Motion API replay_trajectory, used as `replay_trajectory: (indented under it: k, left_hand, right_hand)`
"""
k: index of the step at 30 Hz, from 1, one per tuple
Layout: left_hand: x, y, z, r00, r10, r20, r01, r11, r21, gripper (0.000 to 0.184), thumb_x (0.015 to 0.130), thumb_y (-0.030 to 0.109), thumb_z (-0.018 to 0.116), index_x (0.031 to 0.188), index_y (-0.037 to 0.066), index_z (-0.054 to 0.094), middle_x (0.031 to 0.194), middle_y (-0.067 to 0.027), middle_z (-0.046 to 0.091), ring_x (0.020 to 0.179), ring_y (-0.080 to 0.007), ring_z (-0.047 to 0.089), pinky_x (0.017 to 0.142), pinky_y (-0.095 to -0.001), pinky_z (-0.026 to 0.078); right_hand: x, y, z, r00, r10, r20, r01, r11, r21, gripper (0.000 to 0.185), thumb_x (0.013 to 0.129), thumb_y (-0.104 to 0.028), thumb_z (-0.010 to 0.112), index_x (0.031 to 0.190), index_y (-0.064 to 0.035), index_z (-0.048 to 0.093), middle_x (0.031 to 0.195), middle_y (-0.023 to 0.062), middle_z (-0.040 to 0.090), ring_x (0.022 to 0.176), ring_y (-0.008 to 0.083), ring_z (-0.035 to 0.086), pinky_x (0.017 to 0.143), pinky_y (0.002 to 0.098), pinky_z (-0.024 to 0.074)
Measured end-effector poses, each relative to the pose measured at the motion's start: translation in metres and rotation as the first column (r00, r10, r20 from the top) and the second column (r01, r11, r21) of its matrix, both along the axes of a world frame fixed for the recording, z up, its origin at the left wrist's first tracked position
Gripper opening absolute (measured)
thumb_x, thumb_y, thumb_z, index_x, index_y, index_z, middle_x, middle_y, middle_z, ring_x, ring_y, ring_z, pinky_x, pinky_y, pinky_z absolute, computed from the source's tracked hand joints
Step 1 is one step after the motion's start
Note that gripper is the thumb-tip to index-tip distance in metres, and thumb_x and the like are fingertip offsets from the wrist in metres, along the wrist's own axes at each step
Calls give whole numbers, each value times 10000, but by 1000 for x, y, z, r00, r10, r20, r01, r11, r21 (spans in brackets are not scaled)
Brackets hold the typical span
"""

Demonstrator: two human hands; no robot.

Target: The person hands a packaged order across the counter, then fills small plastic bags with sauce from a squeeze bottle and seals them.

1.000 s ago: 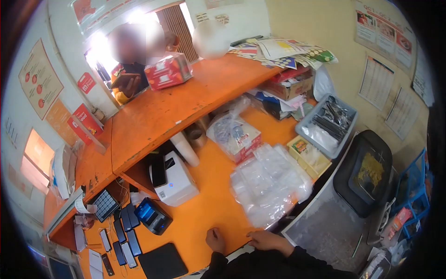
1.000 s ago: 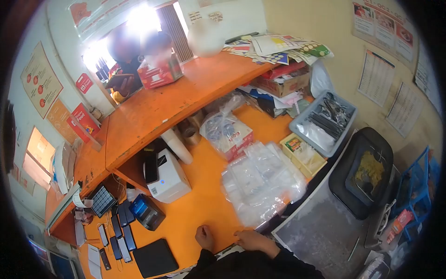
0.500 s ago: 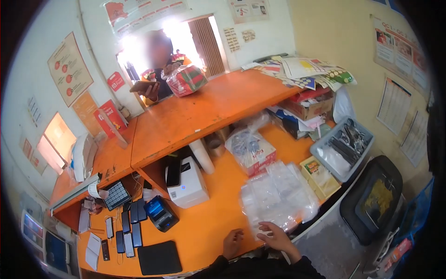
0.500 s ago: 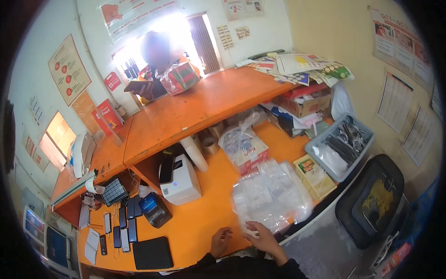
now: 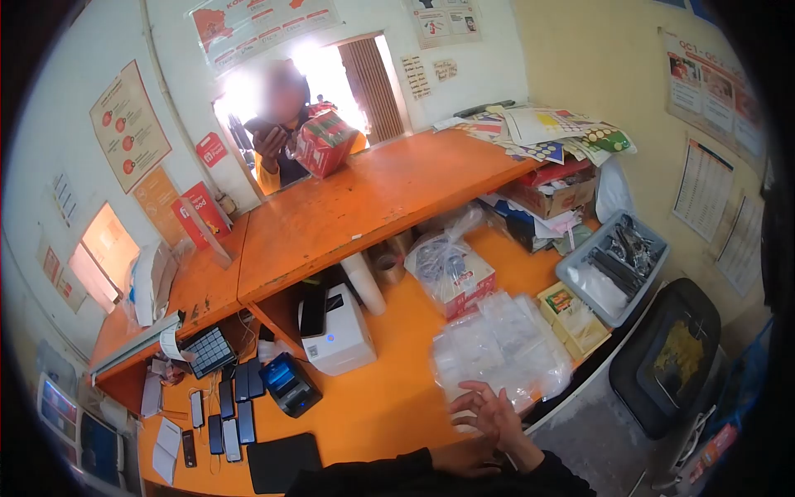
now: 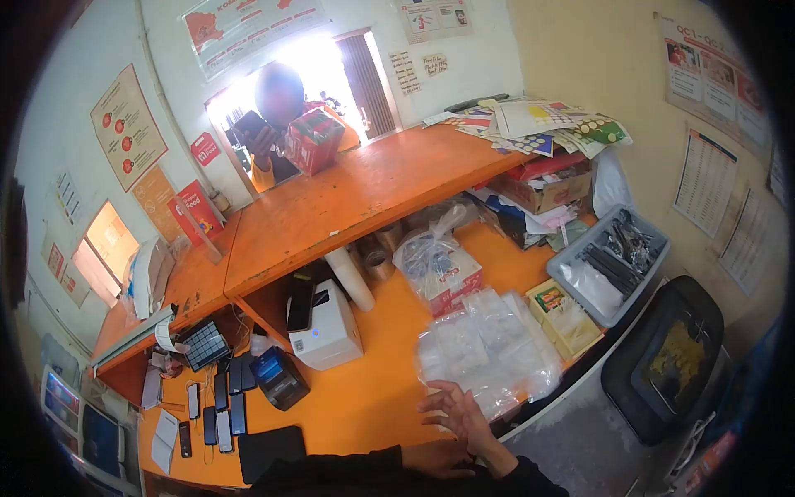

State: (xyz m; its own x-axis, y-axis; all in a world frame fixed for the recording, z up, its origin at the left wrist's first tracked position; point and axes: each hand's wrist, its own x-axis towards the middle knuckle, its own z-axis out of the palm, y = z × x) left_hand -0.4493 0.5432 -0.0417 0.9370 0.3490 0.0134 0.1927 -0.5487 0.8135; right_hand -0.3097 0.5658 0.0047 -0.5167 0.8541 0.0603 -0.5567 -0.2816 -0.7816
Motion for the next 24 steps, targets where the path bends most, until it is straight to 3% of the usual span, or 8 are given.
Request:
replay_trajectory:
  k: [3, 9, 11, 13, 14, 16, 21, 24]
  left_hand:
    - [-10, -10, -7, 996, 0, -91, 17, 981, 191, 516, 1003, 465, 484, 1174, -17, 553, 1068, -214, 640, 981, -350, 633, 884, -423, 502]
    - [-32, -23, -24, 967, -40, -250, 81, 985, 155, 426, 968, 376, 516, 1227, 48, 596, 1142, -176, 639, 1075, -336, 610, 952, -431, 477]
    - [-38, -60, -70, 924, 360, 126, -367, 930, 33, 463, 966, 377, 524, 1303, 61, 542, 1133, -180, 640, 1051, -341, 616, 932, -428, 482]
    - [-44, -61, -51, 923, 380, 66, -385, 918, 98, 517, 966, 372, 534, 1382, 74, 466, 1138, -181, 639, 1022, -349, 624, 910, -423, 487]
    - [-48, -40, 8, 958, 219, -188, -172, 956, 235, 552, 967, 366, 539, 1423, 80, 417, 1148, -180, 638, 1006, -355, 629, 897, -418, 490]
    - [-56, -32, 34, 938, 172, -299, -82, 953, 292, 586, 969, 368, 555, 1452, 80, 390, 1144, -183, 640, 962, -343, 645, 868, -405, 505]
    - [-83, -42, -26, 805, 568, 170, -588, 801, 111, 500, 978, 285, 594, 1416, 83, 463, 1070, -167, 677, 904, -262, 678, 819, -363, 538]
    - [-111, -55, -90, 664, 718, 210, -658, 694, -292, 365, 992, 221, 582, 1320, 64, 550, 951, -152, 697, 810, -239, 694, 734, -381, 565]
  right_hand:
    - [-13, -11, -3, 998, 42, 53, -42, 999, -17, 813, 950, -732, 262, 1409, -72, 390, 1164, 142, 580, 1168, 259, 534, 975, 455, 427]
    - [-45, -26, -3, 988, 116, 99, -116, 993, -4, 786, 952, -726, 256, 1368, -79, 418, 1152, 127, 577, 1146, 245, 540, 946, 439, 435]
    - [-56, -29, 1, 982, 146, 116, -150, 988, 25, 759, 966, -704, 255, 1359, -79, 429, 1152, 128, 576, 1135, 244, 545, 938, 435, 441]
    - [-66, -27, -2, 994, 49, 94, -47, 999, -26, 730, 977, -681, 270, 1335, -72, 456, 1111, 115, 593, 1091, 240, 567, 922, 428, 451]
    - [-70, -25, -3, 996, -1, 88, 5, 999, -54, 717, 983, -669, 277, 1322, -68, 470, 1091, 109, 602, 1069, 238, 578, 913, 424, 456]
    - [-70, -21, -7, 979, -193, 61, 198, 975, -96, 629, 1002, -604, 338, 1290, -68, 496, 1036, 89, 617, 1015, 217, 591, 881, 411, 474]
    - [-43, -26, -25, 692, -690, 212, 715, 695, -75, 270, 990, -202, 561, 1236, -97, 528, 929, 39, 608, 897, 138, 595, 770, 307, 518]
    - [-20, -54, -54, 568, -796, 209, 813, 582, 6, 234, 882, 28, 545, 1089, -80, 528, 877, 31, 581, 816, 128, 589, 727, 265, 509]
